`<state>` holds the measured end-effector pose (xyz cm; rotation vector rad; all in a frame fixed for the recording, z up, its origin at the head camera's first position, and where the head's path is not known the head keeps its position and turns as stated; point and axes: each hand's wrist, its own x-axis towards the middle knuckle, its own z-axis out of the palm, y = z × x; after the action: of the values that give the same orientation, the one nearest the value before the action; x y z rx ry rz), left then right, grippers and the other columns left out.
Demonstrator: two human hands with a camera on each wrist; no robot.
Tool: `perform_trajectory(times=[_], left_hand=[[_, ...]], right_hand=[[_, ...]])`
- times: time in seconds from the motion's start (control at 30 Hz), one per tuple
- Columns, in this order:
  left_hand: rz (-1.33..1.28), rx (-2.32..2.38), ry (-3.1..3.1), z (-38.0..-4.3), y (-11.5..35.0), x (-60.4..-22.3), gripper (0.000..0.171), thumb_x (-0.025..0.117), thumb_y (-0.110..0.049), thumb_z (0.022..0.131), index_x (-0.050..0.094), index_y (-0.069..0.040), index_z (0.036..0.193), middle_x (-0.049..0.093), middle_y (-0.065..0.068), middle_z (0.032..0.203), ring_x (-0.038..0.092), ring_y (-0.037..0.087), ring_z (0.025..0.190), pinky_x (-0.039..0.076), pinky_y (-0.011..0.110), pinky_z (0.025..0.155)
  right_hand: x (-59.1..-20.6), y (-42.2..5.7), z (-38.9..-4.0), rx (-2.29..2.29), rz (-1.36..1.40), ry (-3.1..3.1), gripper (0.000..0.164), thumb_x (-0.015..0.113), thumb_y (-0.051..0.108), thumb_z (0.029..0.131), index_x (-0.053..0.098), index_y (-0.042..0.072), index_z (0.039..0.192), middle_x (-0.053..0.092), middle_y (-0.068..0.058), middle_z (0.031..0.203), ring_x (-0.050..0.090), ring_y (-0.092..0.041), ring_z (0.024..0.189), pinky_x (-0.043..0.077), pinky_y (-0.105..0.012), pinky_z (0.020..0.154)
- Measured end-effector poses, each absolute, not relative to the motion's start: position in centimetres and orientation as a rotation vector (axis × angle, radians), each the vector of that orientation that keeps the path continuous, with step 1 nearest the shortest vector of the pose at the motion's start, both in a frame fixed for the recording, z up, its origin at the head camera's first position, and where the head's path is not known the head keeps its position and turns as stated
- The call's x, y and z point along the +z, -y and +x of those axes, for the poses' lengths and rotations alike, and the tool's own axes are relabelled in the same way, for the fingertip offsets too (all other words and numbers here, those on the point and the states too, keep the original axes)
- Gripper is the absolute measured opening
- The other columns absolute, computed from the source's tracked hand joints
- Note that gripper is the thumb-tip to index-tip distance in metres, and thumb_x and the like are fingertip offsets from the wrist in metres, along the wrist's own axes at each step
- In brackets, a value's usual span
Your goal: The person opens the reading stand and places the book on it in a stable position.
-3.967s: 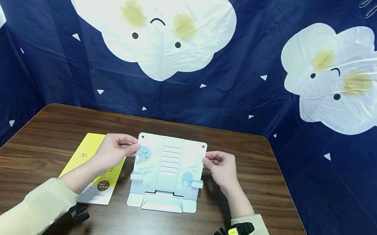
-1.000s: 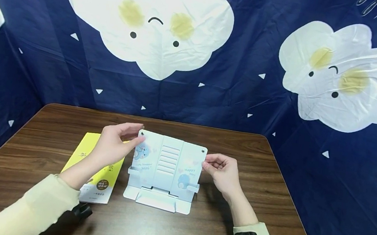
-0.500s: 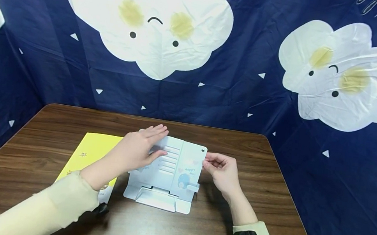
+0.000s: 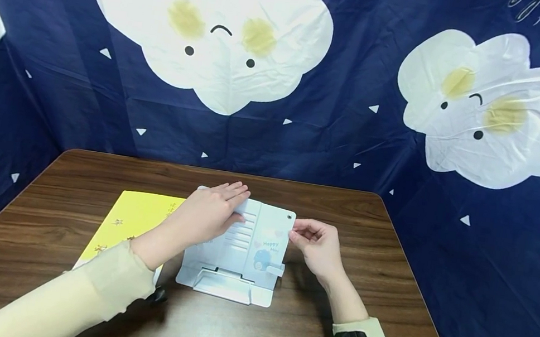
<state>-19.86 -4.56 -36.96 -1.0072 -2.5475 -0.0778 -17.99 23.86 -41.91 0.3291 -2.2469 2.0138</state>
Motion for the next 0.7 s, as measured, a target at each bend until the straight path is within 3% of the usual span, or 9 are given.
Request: perform_trajectory(times=[0.23,0.43,0.7], left_hand=[[-1.048,-0.081,2.460,-20.2,4.7,-37.4,0.040,0.074,-0.025,0.101,0.071,0.001,0.131,0.069,0.016,0.136,0.061,0.029,0.134,0.046,0.040,0.114],[-1.105,-0.122,2.352,-20.6,5.0,-37.9,0.037,0.074,-0.019,0.100,0.071,0.003,0.129,0.072,0.016,0.131,0.063,0.031,0.131,0.048,0.041,0.112],[-1.163,-0.174,2.279,-20.8,5.4,-38.0,0.039,0.074,-0.017,0.099,0.070,0.004,0.132,0.070,0.018,0.134,0.062,0.032,0.132,0.048,0.041,0.113]], right_hand=[[-42.3,-23.8,-17.9,2.064,0.369,2.217,0.021,0.071,-0.018,0.091,0.067,-0.022,0.111,0.078,-0.016,0.096,0.074,-0.012,0.086,0.062,-0.027,0.079],[-42.7,-24.1,-17.6,2.290,0.483,2.104,0.021,0.062,-0.016,0.098,0.062,-0.024,0.117,0.078,-0.005,0.098,0.074,-0.012,0.086,0.063,-0.032,0.082],[-42.9,-24.4,-17.5,2.419,0.732,1.997,0.032,0.059,-0.012,0.102,0.081,0.008,0.115,0.078,-0.004,0.103,0.071,-0.010,0.091,0.060,-0.025,0.082]])
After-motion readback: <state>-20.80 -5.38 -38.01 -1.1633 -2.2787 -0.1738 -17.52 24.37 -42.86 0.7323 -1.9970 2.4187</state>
